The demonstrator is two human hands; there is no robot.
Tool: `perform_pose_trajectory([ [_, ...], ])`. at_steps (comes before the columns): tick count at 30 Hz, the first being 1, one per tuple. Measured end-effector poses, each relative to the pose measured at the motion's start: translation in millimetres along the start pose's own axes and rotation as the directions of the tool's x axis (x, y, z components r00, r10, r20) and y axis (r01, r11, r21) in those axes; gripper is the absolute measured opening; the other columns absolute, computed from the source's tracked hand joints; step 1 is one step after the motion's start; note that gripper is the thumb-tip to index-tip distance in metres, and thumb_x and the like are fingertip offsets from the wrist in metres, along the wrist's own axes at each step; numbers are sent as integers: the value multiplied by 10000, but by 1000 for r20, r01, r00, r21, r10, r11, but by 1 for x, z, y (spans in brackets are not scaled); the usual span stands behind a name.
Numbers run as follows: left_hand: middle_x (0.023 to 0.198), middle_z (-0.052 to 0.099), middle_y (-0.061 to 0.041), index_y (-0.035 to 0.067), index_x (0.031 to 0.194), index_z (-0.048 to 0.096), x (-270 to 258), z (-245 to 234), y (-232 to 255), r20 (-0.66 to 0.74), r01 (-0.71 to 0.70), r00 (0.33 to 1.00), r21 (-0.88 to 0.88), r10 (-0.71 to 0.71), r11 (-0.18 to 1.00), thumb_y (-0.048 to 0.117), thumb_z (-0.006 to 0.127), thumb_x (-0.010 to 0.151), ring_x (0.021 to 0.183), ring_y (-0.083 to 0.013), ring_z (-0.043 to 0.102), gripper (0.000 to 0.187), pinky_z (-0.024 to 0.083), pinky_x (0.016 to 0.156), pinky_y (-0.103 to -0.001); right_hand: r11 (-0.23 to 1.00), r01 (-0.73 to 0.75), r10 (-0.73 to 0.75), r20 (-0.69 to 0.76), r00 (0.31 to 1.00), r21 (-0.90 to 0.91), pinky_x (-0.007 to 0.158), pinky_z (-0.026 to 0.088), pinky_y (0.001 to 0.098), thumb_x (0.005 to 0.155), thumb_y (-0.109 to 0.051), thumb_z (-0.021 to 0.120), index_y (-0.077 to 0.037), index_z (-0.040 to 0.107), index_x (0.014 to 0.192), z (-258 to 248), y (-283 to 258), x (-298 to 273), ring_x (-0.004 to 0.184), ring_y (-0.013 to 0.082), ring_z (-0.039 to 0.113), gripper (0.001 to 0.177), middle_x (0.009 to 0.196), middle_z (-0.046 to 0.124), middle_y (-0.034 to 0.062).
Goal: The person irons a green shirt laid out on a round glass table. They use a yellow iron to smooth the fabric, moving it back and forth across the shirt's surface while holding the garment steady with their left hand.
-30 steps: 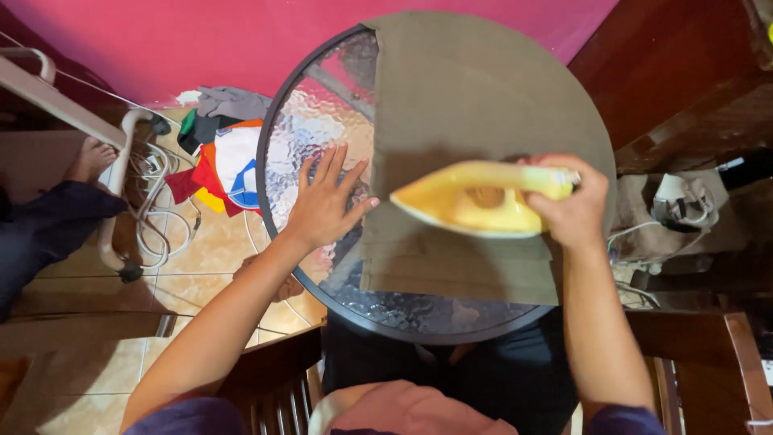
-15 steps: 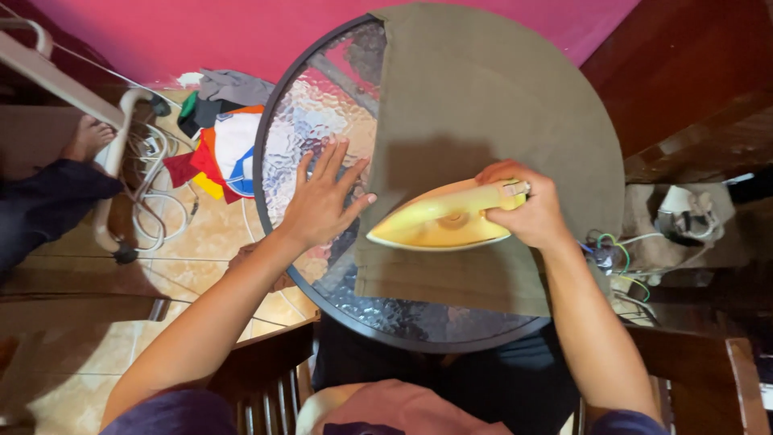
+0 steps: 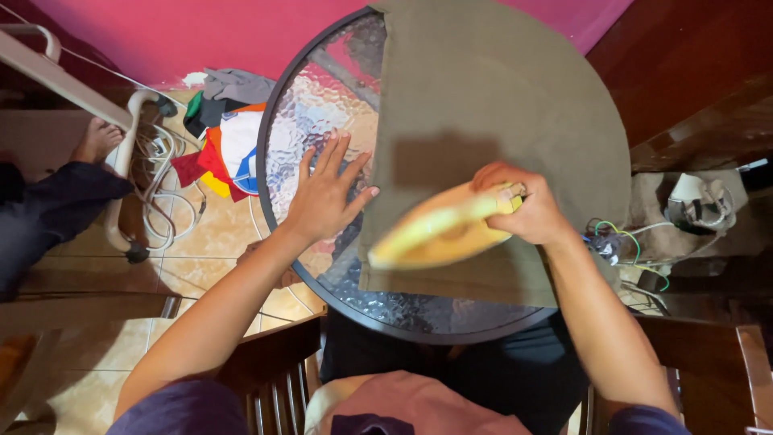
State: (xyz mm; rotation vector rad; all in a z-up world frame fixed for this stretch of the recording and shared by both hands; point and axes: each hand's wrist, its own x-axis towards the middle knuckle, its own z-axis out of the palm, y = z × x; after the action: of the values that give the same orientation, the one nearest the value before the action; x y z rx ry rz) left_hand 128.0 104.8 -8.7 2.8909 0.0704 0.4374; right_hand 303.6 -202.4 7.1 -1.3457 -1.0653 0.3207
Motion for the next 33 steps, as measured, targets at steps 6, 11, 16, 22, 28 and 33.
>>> perform_pose_trajectory([
  [6, 1586, 411, -219, 197, 1483, 539, -1, 3, -2, -8, -5, 1000, 1, 5, 1000, 608, 487, 1039, 1522, -361, 310, 607, 180, 1181, -592, 999, -24, 19, -167, 986, -29, 819, 527, 366, 635, 105, 747, 21, 685, 959, 13, -1, -2, 937, 265, 695, 340, 940, 685, 176],
  [11, 1590, 409, -213, 207, 1491, 531, -1, 5, -2, -21, -5, 1000, 8, 6, 1000, 605, 484, 1040, 1525, -355, 309, 603, 173, 1182, -588, 998, -29, 26, -68, 997, -50, 777, 497, 356, 617, 118, 756, 11, 683, 941, 13, -9, -2, 891, 241, 657, 348, 919, 668, 167],
  [16, 1580, 420, -221, 200, 1486, 540, 0, 3, -1, -31, -11, 999, -5, 11, 1000, 595, 474, 1055, 1521, -362, 315, 589, 162, 1181, -586, 999, 19, -19, 13, 1000, 30, 795, 511, 403, 619, 109, 771, 42, 670, 904, 13, -5, -4, 868, 320, 647, 310, 863, 643, 192],
  [22, 1578, 422, -220, 194, 1484, 542, -1, 5, -2, -61, -19, 998, 4, 19, 1000, 579, 490, 1059, 1516, -361, 320, 576, 169, 1180, -584, 997, 35, -44, 130, 991, 72, 807, 518, 445, 644, -10, 818, 12, 679, 913, 20, -17, -7, 924, 333, 655, 304, 899, 652, 179],
  [28, 1573, 430, -213, 205, 1477, 552, -1, 6, -4, -53, -22, 998, -14, 21, 1000, 594, 485, 1056, 1510, -357, 329, 578, 161, 1181, -582, 991, 99, -115, 201, 973, 88, 800, 517, 466, 763, -400, 883, 23, 705, 909, 5, -17, -13, 879, 376, 670, 482, 875, 692, 187],
  [33, 1573, 429, -211, 209, 1481, 551, 1, 7, -7, -62, -37, 997, -21, 35, 999, 612, 488, 1052, 1506, -361, 333, 592, 176, 1175, -593, 987, -55, 116, -433, 894, 151, 878, 572, 390, 616, 39, 766, 52, 605, 981, -32, 6, -26, 1000, 348, 703, 400, 980, 663, 213],
])
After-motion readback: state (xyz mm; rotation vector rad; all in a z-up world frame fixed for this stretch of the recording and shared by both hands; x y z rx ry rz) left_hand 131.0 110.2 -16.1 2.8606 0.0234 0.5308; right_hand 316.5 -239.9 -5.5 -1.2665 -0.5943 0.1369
